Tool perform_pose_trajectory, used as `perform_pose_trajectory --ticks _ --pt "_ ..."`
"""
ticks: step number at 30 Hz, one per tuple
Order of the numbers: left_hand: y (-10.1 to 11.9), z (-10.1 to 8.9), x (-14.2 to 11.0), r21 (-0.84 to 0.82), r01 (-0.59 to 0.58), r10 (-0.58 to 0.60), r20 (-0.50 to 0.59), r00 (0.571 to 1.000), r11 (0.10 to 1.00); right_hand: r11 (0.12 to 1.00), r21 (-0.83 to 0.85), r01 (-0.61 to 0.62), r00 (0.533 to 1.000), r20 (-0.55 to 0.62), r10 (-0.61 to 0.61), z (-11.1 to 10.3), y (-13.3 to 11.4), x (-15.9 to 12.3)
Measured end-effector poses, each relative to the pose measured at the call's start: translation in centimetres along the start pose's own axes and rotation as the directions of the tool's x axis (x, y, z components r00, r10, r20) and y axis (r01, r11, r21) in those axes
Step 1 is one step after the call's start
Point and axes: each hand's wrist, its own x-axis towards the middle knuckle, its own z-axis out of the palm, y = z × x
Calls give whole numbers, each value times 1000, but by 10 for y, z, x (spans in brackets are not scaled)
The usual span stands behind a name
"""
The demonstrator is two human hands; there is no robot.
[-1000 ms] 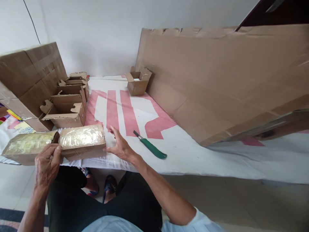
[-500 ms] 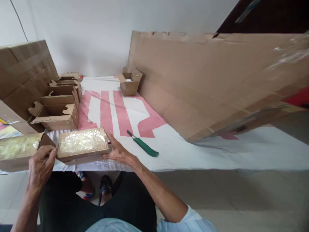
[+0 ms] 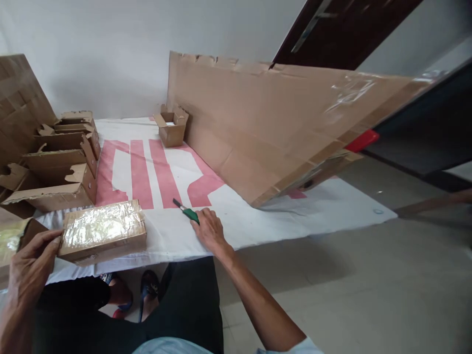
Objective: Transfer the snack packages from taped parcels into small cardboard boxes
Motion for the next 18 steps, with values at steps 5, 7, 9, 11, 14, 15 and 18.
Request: perform_pose_trajectory --ticks 5,7,9,11,14,15,18 --pt "6 -6 7 5 12 -13 71 997 1000 949 314 24 1000 2 -27 7 -13 -8" --pt "9 -8 11 10 4 -5 97 995 1000 766 641 -42 990 129 -54 11 -35 -17" --pt "12 -11 14 19 20 -22 134 991 1000 447 875 -185 953 271 -136 15 -61 -28" --pt "14 -13 15 27 39 -43 163 986 999 282 921 -267 916 334 -221 17 -88 -37" --pt "15 -16 8 10 26 -27 202 979 1000 303 919 -254 895 342 -287 16 -117 -45" --pt "15 -16 4 -5 14 -13 210 978 1000 318 917 -242 895 338 -292 15 -122 -46" --pt "14 -15 -10 -51 -5 14 173 985 999 345 913 -218 899 326 -293 12 -129 -45"
